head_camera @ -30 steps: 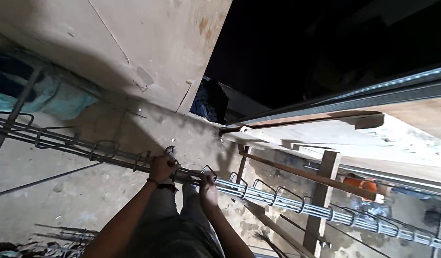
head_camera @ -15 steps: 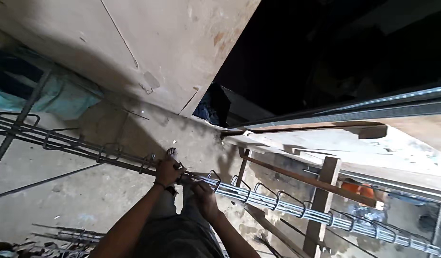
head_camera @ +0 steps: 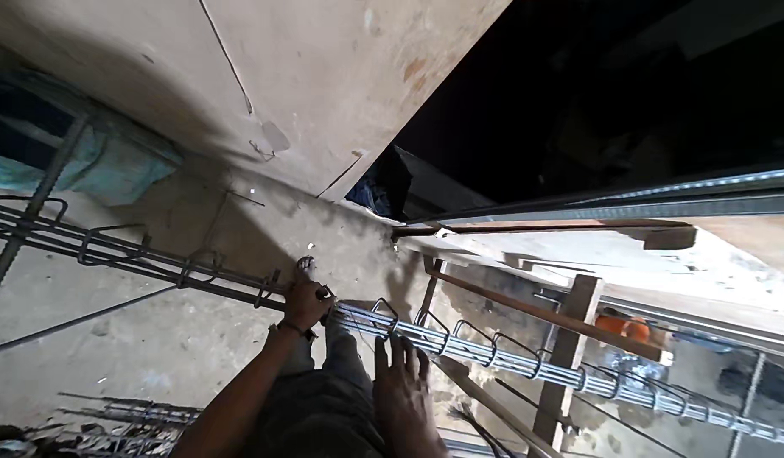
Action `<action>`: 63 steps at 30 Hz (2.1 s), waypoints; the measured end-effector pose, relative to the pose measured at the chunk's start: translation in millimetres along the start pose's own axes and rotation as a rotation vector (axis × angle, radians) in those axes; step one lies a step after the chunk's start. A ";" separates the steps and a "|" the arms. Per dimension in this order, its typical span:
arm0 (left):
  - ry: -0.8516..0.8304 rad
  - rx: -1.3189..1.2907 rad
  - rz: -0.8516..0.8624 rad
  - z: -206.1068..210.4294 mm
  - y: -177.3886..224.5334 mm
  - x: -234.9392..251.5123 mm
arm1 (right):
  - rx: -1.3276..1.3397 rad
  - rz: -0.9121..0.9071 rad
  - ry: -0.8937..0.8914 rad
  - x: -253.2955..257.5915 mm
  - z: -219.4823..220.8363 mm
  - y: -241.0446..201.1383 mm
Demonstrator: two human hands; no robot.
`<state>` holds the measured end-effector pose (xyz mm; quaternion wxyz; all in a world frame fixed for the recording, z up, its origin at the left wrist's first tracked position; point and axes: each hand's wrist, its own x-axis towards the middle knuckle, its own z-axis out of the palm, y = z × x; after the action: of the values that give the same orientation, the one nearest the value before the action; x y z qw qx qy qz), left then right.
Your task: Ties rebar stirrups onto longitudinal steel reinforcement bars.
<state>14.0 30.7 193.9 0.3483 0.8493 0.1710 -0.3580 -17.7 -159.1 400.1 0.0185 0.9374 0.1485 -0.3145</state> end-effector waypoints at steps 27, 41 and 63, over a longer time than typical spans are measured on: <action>0.000 -0.007 0.022 -3.3 -0.4 1.0 | 1.409 0.815 -0.525 139.3 57.8 -17.9; -0.001 -0.125 0.239 0.2 -17.0 -4.6 | -0.153 -0.737 -0.299 214.6 7.0 -11.6; 0.230 -0.089 0.291 21.5 -13.1 -9.2 | 0.266 -0.250 -0.265 181.3 -0.3 -5.9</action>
<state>-9.9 24.2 183.7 0.4118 0.8840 0.1008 -0.1968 118.2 -105.0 292.7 -0.1250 0.8564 0.2170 -0.4514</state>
